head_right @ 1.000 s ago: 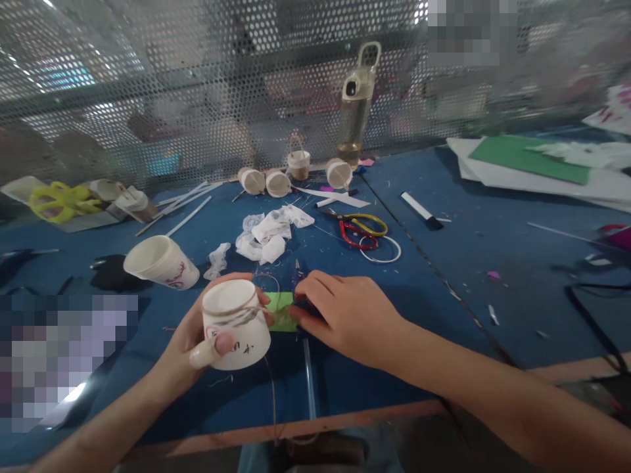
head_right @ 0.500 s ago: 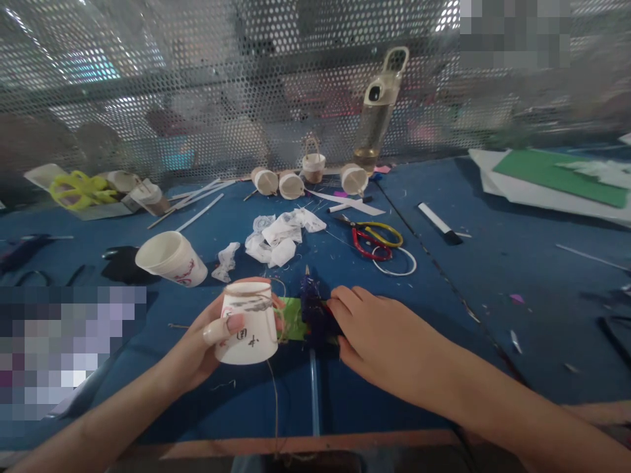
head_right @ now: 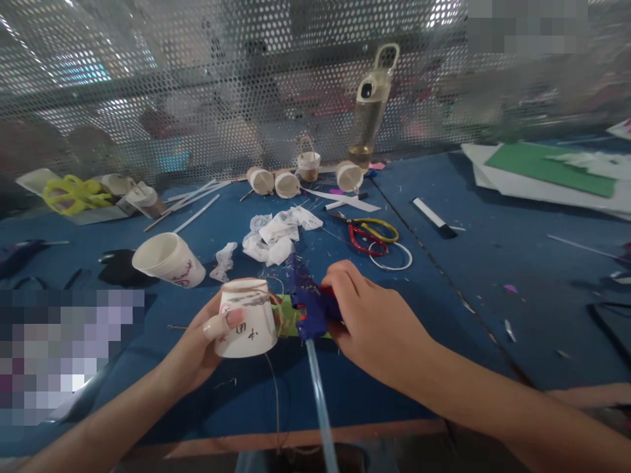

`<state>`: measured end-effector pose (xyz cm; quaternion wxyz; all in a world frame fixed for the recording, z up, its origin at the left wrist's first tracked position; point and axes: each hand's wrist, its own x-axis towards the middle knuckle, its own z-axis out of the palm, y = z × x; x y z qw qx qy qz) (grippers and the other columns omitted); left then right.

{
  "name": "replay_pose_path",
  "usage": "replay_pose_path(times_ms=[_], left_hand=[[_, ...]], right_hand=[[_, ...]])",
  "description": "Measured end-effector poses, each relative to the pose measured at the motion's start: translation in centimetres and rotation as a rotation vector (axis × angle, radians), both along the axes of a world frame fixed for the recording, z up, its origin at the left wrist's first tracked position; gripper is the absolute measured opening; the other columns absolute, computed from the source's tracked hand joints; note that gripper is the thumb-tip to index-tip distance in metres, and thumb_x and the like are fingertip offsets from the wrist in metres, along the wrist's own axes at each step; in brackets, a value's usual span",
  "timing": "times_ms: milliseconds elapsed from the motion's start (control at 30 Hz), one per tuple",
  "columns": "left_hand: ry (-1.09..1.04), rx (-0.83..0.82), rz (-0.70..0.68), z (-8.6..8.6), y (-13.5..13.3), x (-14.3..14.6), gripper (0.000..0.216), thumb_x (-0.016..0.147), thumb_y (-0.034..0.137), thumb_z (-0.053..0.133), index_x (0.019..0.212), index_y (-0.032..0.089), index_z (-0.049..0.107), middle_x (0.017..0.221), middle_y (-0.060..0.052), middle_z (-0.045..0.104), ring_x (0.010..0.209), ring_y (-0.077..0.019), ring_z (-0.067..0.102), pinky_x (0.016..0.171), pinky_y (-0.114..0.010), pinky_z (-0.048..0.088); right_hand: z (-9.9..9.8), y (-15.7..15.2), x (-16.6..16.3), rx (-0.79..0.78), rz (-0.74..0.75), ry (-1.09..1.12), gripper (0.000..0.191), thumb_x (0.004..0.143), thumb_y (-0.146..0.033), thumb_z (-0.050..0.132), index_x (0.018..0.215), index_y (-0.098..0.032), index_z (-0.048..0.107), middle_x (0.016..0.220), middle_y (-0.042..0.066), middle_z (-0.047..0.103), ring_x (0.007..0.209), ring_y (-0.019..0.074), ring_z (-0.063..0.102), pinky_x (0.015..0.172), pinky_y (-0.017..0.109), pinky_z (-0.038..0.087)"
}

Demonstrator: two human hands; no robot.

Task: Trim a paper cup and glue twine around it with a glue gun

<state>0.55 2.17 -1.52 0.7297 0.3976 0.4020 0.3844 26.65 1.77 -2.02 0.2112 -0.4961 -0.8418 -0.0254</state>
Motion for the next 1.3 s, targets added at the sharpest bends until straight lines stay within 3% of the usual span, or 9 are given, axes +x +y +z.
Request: replay_pose_path(times_ms=[133,233,367,567,833,1067,1300], left_hand=[[-0.010,0.066,0.042,0.1,0.0,0.1,0.046,0.082,0.042,0.077,0.123,0.024,0.067,0.124,-0.011,0.074,0.113,-0.0320,0.067,0.088,-0.038,0.055],[-0.028,0.098,0.064,0.1,0.1,0.1,0.046,0.084,0.043,0.072,0.125,0.023,0.067,0.125,-0.012,0.072,0.116,-0.0348,0.065,0.088,-0.041,0.054],[-0.055,0.095,0.055,-0.1,0.2,-0.2,0.048,0.085,0.043,0.070,0.128,0.022,0.068,0.124,-0.012,0.073,0.115,-0.0349,0.066,0.089,-0.041,0.053],[-0.099,0.130,0.000,-0.4,0.0,-0.5,0.051,0.085,0.043,0.070,0.132,0.023,0.066,0.126,-0.012,0.074,0.112,-0.0356,0.069,0.097,-0.046,0.051],[-0.050,0.186,-0.003,-0.5,0.0,-0.4,0.067,0.085,0.044,0.074,0.147,0.030,0.054,0.129,-0.009,0.072,0.120,-0.0343,0.064,0.101,-0.044,0.048],[0.001,0.282,-0.031,-1.4,-0.4,-1.0,0.059,0.095,0.038,0.066,0.151,0.036,0.047,0.139,-0.007,0.066,0.123,-0.0306,0.061,0.102,-0.041,0.050],[0.054,0.306,-0.041,-1.1,-0.4,-0.9,0.056,0.096,0.038,0.066,0.149,0.034,0.048,0.140,-0.007,0.063,0.120,-0.0287,0.061,0.098,-0.036,0.052]], right_hand=[[0.3,-0.2,-0.1,0.014,0.096,0.395,0.023,0.082,-0.008,0.047,0.094,-0.026,0.043,0.093,0.003,0.058,0.072,0.0185,0.059,0.058,0.029,0.044],[0.5,-0.2,-0.1,0.060,0.187,0.500,0.024,0.082,-0.006,0.049,0.089,-0.027,0.040,0.082,-0.001,0.052,0.067,0.0169,0.054,0.058,0.029,0.044],[0.7,-0.1,0.3,0.029,0.305,0.537,0.026,0.081,-0.010,0.061,0.088,-0.027,0.043,0.078,-0.002,0.049,0.065,0.0152,0.051,0.058,0.029,0.041],[0.2,-0.3,0.4,-0.081,0.356,0.528,0.021,0.082,-0.015,0.062,0.085,-0.026,0.044,0.075,-0.004,0.048,0.062,0.0133,0.047,0.056,0.028,0.034],[0.7,-0.8,0.2,-0.141,0.261,0.510,0.023,0.084,-0.015,0.062,0.080,-0.026,0.041,0.071,-0.006,0.046,0.054,0.0107,0.042,0.051,0.026,0.032],[0.9,-0.9,0.2,-0.122,0.270,0.481,0.025,0.083,-0.018,0.063,0.078,-0.026,0.040,0.069,-0.007,0.041,0.053,0.0098,0.039,0.052,0.025,0.029],[0.5,-0.9,0.4,-0.086,0.319,0.451,0.024,0.081,-0.017,0.060,0.081,-0.027,0.038,0.072,-0.007,0.040,0.054,0.0109,0.037,0.053,0.027,0.027]])
